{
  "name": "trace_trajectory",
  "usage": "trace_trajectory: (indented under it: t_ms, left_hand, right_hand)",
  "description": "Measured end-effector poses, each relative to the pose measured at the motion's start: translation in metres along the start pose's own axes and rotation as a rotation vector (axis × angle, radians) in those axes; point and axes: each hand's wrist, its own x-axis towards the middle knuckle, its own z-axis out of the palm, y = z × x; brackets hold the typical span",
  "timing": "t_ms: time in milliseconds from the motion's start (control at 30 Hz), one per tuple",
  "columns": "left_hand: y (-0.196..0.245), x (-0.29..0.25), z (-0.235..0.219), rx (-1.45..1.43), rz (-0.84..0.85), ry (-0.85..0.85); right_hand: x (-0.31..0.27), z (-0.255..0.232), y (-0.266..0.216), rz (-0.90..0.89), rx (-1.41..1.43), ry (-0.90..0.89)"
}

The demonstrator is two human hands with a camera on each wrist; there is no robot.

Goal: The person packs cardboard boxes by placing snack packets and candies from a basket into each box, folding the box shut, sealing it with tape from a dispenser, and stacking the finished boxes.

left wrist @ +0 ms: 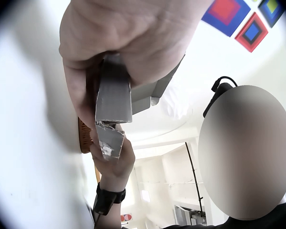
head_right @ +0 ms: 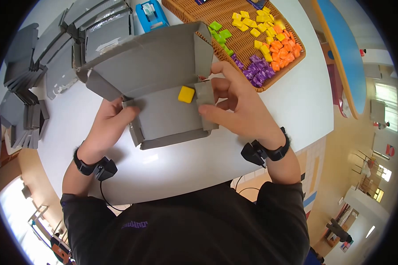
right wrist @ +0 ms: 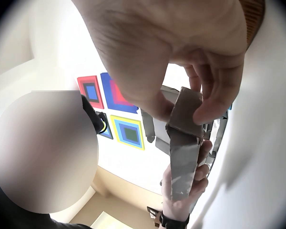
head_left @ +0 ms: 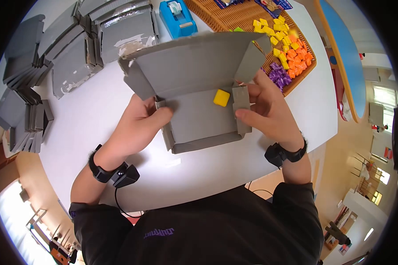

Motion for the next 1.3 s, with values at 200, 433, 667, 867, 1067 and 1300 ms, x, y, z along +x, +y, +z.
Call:
trace_trajectory:
  t_ms: [200, 433, 667, 867, 1067, 1300]
  left_hand:
    - [-0.011, 0.006, 0.004, 0.045, -0.057, -0.086]
    - [-0.012, 0.007, 0.005, 0.039, -0.05, -0.052]
    - [-0.016, 0.011, -0.004, 0.083, -0.1, -0.095]
    - [-0.021, 0.011, 0.004, -0.029, -0.01, -0.087]
    - [0.01, 0.007, 0.004, 0.123, -0.025, 0.008]
    - [0.03, -0.003, -0.025, 0.99, 0.174, 0.078]
  right_hand:
    - [0.006, 0.004, 0.016, -0.001, -0.365, 0.118]
    - [0.013, 0.006, 0.035, -0.059, -0.415, 0.144]
    - [0.014, 0.008, 0.017, 0.176, -0.113, 0.003]
    - [0.013, 0.011, 0.03, 0.12, 0.034, 0.065]
    - [0.012, 0.011, 0.036, 0.013, -0.255, 0.174]
    - [0.013, 0.002, 0.016, 0.126, -0.135, 0.057]
